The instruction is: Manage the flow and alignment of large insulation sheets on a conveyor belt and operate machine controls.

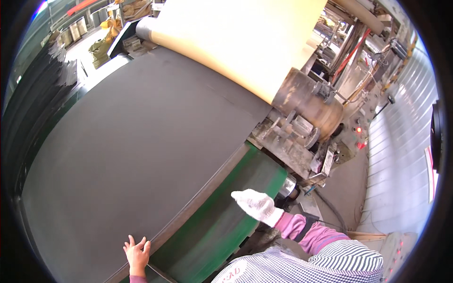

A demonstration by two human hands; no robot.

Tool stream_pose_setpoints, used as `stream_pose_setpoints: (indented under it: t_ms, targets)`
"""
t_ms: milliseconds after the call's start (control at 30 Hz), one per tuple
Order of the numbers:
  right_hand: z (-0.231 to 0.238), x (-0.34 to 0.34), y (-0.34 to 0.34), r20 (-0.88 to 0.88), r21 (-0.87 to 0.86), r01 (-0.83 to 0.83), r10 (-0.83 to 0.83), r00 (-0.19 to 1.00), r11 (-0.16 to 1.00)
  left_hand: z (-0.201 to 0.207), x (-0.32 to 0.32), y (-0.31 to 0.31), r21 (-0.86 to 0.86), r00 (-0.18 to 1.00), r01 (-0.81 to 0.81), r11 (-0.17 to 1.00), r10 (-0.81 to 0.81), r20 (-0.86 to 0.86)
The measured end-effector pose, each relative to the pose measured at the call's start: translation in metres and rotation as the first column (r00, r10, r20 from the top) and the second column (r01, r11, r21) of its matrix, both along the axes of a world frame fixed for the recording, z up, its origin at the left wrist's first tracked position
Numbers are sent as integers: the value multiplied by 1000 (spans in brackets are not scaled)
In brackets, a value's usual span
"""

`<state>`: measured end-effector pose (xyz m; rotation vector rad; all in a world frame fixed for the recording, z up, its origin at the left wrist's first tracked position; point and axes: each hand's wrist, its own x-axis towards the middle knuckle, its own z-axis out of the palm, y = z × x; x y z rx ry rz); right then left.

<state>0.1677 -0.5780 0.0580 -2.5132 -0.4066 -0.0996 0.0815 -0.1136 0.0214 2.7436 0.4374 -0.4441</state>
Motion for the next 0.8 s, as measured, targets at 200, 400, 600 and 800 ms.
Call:
stream_pose_setpoints:
  t_ms: [200,400,600,800]
  targets:
    - [95,-11,72,30,395,-322,338,941,860,-15,52,-74,71,986,157,985,-160,44]
    - [214,-16,144,586,674,-738,636,502,-39,-65,46,-36,-549,965,32,835,117,235]
    - [257,-29,162,643,645,-698,715,274,-313,-93,-62,102,228,910,-340,913,257,326]
    - [274,-37,165,649,614,-700,738,186,-364,-105,-36,80,117,941,-138,984,94,325]
